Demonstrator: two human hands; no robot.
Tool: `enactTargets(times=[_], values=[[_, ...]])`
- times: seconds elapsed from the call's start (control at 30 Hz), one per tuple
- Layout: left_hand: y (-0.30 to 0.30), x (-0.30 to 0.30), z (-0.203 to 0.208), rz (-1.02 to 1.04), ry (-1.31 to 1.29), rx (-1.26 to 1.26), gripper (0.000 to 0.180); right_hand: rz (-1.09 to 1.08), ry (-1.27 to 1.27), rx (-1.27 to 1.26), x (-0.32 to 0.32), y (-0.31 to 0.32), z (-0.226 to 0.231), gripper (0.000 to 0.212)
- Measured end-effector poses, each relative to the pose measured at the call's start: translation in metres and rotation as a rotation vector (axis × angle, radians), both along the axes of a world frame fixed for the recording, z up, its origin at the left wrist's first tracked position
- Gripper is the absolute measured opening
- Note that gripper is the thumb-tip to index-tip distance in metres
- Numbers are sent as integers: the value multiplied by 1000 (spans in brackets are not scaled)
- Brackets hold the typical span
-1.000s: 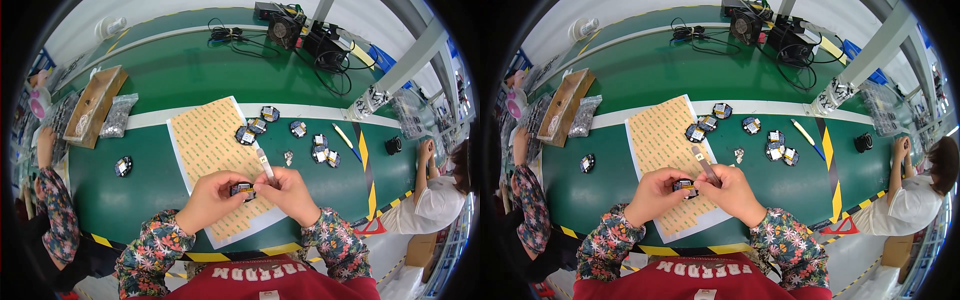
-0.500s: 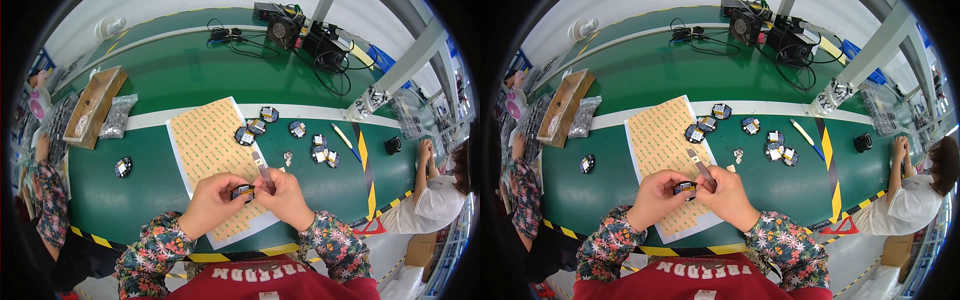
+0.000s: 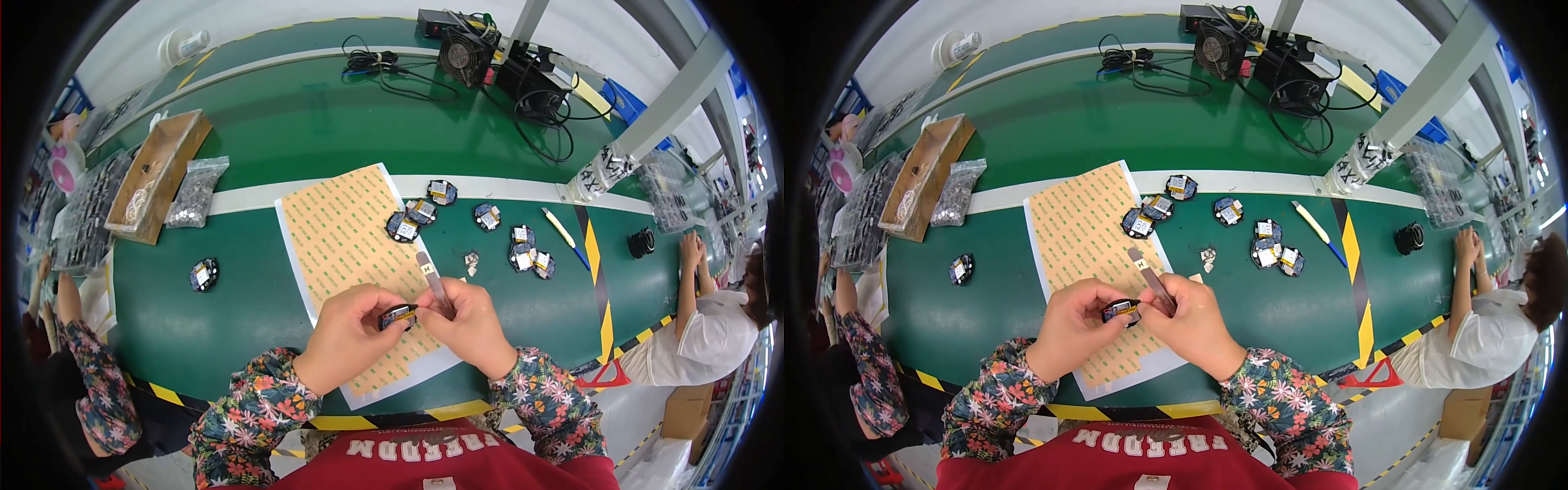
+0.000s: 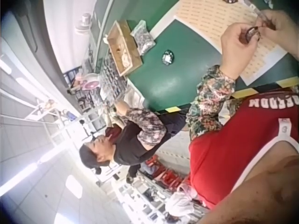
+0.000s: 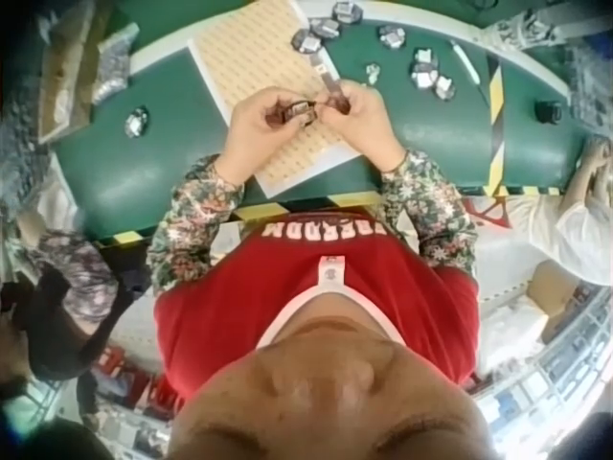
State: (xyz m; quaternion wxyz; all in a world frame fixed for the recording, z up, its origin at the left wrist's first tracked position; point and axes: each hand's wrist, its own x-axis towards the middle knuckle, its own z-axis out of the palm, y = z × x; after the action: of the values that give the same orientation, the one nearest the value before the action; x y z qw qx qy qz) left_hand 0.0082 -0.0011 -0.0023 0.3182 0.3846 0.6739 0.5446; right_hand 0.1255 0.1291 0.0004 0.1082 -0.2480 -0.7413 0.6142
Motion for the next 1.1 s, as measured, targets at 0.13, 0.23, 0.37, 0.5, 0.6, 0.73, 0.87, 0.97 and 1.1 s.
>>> enactTargets(times=[0.13,0.23,0.37,0.5,0.6,0.73,0.87,0.97,1.1], values=[[0,2,2,7,153,67,15,-18,-3,-12,-1,-1,-1,4],[0,4,4,5,272,109,15,-55,-1,22,-3,-5,-2,3],[0,6,7,3,344,47,15,-105,17,106,-4,-8,-3,4],[1,7,2,38,384,119,16,-141,67,241,-6,-10,2,7],[1,8,-3,69,268,73,16,-151,87,304,-9,-11,-1,9],[3,7,-9,96,57,79,14,-155,115,390,-9,-10,-1,9],[3,3,-11,114,-157,101,13,-142,171,357,-11,-10,0,8],[3,-3,-11,100,-320,115,14,-89,183,242,-9,-5,-2,6],[6,-10,-8,73,-503,98,17,21,295,83,-6,5,-6,5]])
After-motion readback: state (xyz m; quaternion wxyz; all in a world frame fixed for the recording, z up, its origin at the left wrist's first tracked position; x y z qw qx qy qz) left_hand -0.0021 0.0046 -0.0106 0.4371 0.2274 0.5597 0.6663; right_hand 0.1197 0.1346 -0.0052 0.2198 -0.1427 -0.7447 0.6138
